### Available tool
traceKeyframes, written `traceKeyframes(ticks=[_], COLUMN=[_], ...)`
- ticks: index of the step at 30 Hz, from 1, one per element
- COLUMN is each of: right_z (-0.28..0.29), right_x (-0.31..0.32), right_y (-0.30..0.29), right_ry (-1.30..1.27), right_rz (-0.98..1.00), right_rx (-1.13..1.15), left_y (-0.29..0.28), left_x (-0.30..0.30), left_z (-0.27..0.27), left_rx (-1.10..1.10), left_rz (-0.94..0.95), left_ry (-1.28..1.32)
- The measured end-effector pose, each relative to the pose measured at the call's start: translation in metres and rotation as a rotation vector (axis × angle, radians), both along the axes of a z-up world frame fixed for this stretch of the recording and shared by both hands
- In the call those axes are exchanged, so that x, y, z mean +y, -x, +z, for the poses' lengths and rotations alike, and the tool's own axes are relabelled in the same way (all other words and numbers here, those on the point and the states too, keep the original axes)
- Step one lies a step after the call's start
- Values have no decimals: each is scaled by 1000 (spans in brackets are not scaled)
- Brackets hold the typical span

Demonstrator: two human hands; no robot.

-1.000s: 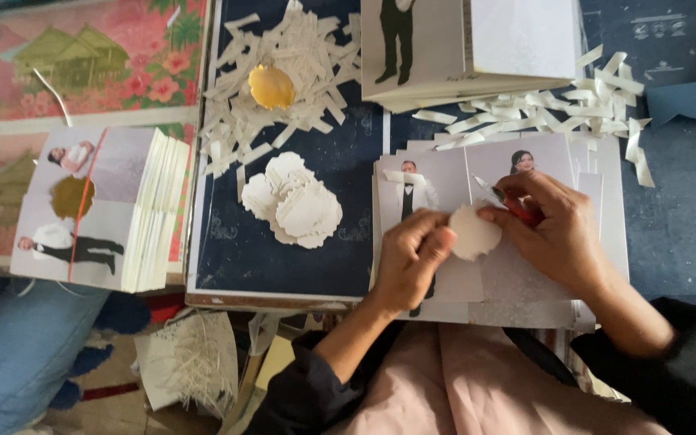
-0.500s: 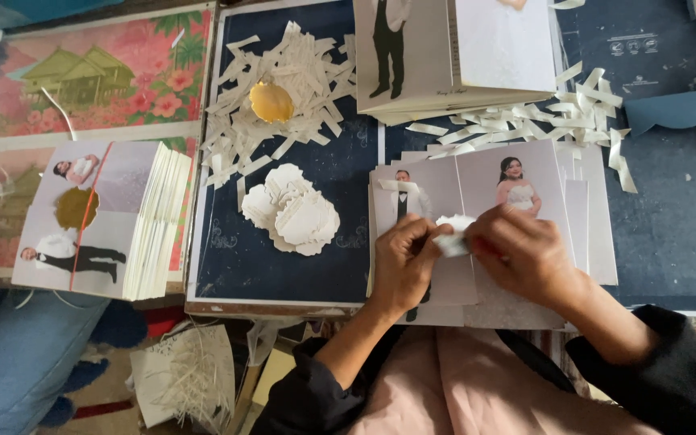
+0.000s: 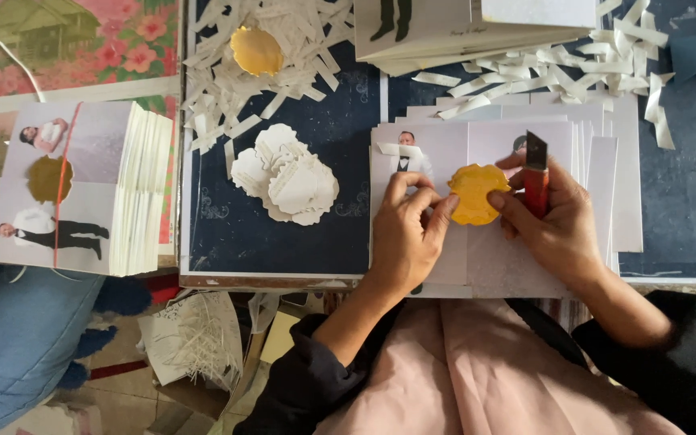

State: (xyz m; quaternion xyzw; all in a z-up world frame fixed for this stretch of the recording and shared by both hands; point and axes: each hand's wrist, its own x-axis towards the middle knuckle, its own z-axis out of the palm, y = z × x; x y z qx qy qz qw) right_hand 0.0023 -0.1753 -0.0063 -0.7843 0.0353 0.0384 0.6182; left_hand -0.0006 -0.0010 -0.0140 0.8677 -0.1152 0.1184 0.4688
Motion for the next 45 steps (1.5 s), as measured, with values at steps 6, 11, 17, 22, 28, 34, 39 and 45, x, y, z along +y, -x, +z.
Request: traceKeyframes(ticks=[6,11,17,22,28,34,39,45], right_z=[-1,-4,-10,-16,-23,-2,15,20], right_x=[3,4,4,2,1,-24,-33,-23], right_y=[2,2,1,-2,-5,-39,-105,-132], right_ry=[206,286,312,388,365,724,1212,1377], right_rz=[33,28,29,3,-14,71,-177,-90], right_rx=[-208,-236,-235,-195,-297,-596,-906,-1199], left_y=[0,0,0,-3,-4,-1,-2,-3], left_x=[0,-1,-1,-1,-6,-1,-1,0], left_z=[-8,-10,-9,-13,-8,-4,-5,-8], left_rx=[-8,5,40,21,-9,-202,-168,-166], left_rz=[19,14,1,-1,16,147,107,124], left_ry=[-36,-72,-81,-110,-234,-521,-500,-482])
